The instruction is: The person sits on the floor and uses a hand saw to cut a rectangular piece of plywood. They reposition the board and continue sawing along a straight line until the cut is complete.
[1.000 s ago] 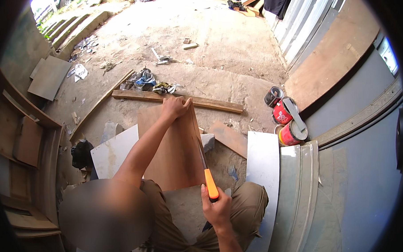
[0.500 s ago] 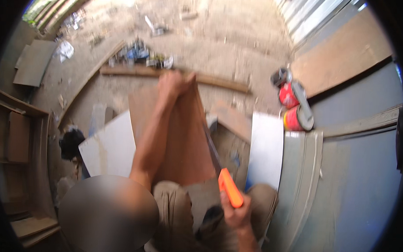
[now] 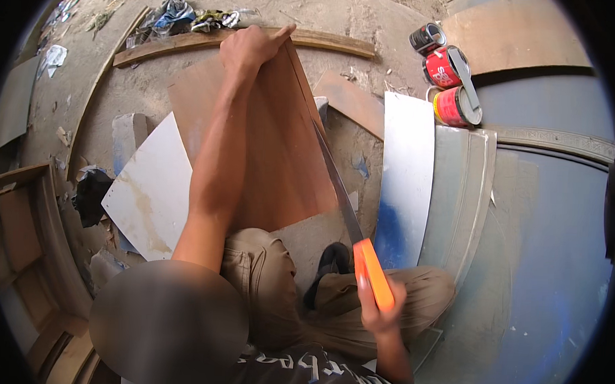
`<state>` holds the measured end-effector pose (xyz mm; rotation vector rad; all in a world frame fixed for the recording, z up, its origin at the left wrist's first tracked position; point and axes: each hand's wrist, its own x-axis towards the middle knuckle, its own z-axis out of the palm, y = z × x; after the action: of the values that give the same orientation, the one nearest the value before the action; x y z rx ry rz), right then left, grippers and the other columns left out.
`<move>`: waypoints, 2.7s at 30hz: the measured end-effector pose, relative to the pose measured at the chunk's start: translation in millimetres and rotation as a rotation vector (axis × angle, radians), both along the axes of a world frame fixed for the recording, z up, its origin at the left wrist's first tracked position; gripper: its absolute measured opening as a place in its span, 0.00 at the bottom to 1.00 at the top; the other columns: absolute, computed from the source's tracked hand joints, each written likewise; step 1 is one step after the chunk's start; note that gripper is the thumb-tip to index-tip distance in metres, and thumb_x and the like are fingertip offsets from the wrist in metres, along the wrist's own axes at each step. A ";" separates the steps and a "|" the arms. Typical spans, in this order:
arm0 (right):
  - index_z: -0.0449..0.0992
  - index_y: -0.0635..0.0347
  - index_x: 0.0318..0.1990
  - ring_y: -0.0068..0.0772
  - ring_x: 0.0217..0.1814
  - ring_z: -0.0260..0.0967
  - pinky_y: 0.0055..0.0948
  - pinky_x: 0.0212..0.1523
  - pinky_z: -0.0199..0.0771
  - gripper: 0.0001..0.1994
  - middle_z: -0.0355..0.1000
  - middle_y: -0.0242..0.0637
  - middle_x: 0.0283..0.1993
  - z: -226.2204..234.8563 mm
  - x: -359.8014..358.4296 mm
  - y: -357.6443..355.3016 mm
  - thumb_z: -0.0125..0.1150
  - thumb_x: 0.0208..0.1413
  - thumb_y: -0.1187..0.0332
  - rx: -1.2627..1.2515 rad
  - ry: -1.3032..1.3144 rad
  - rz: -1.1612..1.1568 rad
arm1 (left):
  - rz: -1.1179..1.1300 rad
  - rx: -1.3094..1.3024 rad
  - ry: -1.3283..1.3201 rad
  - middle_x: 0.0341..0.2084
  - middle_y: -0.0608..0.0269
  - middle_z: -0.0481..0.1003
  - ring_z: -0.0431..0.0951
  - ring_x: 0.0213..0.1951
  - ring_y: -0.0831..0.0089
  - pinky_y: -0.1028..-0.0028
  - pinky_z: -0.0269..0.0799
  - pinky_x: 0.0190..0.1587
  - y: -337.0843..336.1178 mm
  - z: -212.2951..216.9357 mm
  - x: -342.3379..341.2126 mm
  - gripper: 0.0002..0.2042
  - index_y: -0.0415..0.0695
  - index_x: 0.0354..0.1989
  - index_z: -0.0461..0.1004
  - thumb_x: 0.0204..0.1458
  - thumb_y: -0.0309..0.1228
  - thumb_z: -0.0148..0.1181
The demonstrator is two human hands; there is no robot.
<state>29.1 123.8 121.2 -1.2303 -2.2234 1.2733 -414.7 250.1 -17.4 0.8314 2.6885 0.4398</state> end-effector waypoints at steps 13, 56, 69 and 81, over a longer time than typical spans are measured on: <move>0.75 0.65 0.27 0.20 0.19 0.64 0.25 0.22 0.64 0.09 0.68 0.31 0.18 5.1 -17.4 -6.3 0.67 0.55 0.71 -0.171 0.018 -0.095 | -0.079 -0.068 0.006 0.44 0.42 0.79 0.78 0.51 0.49 0.58 0.71 0.54 7.1 2.8 2.2 0.50 0.38 0.44 0.81 0.44 0.79 0.40; 0.77 0.66 0.29 0.23 0.18 0.66 0.25 0.22 0.64 0.09 0.69 0.33 0.18 -12.3 -22.5 -9.9 0.65 0.57 0.70 -0.100 0.088 -0.188 | -0.122 0.005 0.039 0.35 0.48 0.82 0.82 0.42 0.53 0.60 0.74 0.46 41.7 4.1 22.3 0.48 0.37 0.34 0.83 0.42 0.79 0.45; 0.79 0.71 0.37 0.28 0.21 0.72 0.24 0.25 0.69 0.07 0.73 0.38 0.22 43.1 37.1 -27.2 0.61 0.53 0.75 -0.079 -0.082 -0.101 | -0.150 -0.022 0.017 0.40 0.45 0.81 0.81 0.47 0.52 0.60 0.74 0.50 47.0 5.3 15.3 0.47 0.37 0.40 0.83 0.43 0.78 0.47; 0.78 0.69 0.35 0.20 0.21 0.66 0.24 0.24 0.65 0.05 0.71 0.32 0.21 29.7 4.0 -6.8 0.62 0.58 0.74 -0.153 -0.055 -0.143 | -0.120 -0.053 0.032 0.39 0.45 0.81 0.81 0.46 0.53 0.59 0.73 0.48 49.0 -0.3 16.6 0.47 0.38 0.40 0.83 0.43 0.78 0.45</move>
<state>33.1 117.0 150.9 -1.4683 -2.0648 1.3889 -398.0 299.1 -17.7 0.9860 2.6484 0.3287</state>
